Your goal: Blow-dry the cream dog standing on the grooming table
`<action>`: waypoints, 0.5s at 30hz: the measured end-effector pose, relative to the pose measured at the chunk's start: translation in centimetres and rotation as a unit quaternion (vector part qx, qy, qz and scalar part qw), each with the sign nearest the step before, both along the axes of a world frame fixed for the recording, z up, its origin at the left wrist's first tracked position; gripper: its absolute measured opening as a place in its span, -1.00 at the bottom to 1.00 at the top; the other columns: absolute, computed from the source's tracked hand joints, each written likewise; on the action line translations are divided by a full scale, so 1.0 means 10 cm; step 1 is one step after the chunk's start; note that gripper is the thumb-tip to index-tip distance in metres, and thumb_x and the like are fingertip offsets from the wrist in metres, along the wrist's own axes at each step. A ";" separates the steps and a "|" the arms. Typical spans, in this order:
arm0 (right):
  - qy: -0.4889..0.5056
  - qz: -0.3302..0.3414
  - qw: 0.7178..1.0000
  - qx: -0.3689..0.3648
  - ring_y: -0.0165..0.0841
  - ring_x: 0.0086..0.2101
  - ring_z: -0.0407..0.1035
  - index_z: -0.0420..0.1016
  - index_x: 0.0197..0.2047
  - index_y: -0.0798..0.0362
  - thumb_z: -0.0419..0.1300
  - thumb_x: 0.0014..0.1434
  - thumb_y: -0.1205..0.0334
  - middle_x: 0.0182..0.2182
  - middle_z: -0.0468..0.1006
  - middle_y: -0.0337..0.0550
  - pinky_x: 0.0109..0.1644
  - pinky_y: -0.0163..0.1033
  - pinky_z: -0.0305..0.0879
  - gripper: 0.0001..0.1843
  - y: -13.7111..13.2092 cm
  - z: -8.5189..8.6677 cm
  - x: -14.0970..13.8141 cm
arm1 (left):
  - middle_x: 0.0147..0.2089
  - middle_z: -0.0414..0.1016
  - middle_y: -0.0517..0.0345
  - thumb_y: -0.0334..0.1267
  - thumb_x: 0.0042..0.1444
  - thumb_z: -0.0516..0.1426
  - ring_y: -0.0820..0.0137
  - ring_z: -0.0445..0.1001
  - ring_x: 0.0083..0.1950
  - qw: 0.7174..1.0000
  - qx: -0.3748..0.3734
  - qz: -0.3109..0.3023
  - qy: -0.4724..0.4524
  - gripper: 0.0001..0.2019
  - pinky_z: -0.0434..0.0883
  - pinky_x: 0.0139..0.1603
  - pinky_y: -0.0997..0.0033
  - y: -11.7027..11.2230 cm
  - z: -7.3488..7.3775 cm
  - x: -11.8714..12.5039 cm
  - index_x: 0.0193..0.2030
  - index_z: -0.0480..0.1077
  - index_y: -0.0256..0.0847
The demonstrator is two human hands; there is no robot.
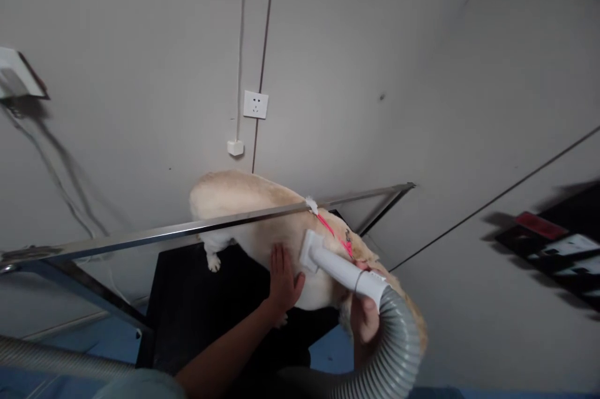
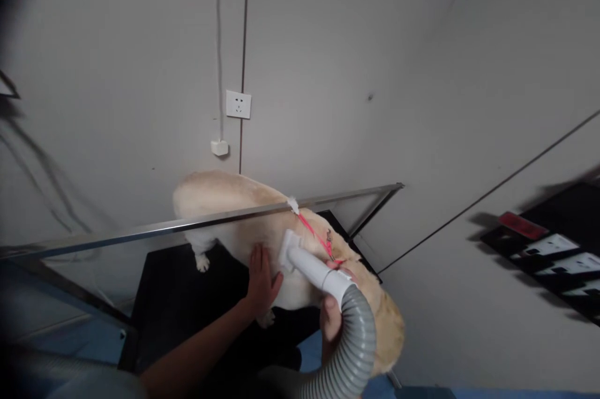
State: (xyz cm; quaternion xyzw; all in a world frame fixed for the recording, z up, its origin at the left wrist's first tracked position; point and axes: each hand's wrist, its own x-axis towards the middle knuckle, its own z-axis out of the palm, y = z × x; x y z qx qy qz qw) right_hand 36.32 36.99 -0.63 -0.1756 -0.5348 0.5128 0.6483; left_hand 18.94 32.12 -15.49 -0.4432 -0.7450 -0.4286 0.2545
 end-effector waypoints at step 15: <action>0.139 0.056 0.959 -0.239 -0.29 -0.04 0.68 0.66 -0.03 -0.10 0.56 0.02 -0.03 -0.07 0.77 -0.28 0.11 -0.16 0.71 -0.54 0.34 0.48 0.20 | 0.48 0.34 -0.54 -0.17 0.42 0.10 -0.23 0.21 0.59 0.999 0.050 0.008 -0.014 -0.35 0.24 0.52 -0.37 0.48 0.33 -0.14 0.55 0.18 -0.48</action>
